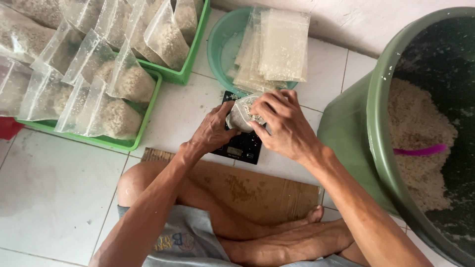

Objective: The person scoops a grain-like substance from a large green basin into small clear plastic bags using a pink plastic scoop. They weigh each filled bag on a digital scale, seal it, and place it into a green tray with other finished packages.

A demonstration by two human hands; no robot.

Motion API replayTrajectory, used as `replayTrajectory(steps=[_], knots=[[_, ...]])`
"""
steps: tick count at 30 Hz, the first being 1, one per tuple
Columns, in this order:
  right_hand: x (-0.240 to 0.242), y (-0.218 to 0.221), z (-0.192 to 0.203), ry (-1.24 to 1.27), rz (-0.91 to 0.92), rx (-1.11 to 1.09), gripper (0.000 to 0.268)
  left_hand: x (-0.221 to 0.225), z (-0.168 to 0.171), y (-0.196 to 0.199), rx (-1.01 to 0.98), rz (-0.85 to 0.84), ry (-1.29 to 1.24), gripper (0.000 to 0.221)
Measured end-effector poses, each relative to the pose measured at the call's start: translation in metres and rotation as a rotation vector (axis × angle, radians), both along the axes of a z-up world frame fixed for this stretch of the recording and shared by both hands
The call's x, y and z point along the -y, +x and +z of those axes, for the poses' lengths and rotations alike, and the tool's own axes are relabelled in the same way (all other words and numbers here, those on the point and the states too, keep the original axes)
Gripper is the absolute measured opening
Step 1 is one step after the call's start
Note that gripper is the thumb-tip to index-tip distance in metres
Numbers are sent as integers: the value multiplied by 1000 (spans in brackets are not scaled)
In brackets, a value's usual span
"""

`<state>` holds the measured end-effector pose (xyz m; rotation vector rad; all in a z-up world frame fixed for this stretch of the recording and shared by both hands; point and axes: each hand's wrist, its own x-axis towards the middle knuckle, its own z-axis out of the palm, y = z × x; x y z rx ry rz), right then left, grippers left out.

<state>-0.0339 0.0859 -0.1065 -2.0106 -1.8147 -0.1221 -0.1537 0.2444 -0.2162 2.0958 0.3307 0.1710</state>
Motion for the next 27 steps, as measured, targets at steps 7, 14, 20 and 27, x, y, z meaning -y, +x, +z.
replayTrajectory(steps=[7, 14, 20, 27], knots=[[23, 8, -10, 64, 4, -28, 16, -4, 11, -9, 8, 51, -25, 69], [71, 12, -50, 228, -193, -190, 19, -12, -8, -30, 8, 214, -94, 53], [119, -22, -112, 81, -563, -542, 14, -17, -1, -52, -27, 635, -226, 46], [154, -53, -144, -143, -931, -817, 13, -20, -38, -72, 147, 881, -473, 49]])
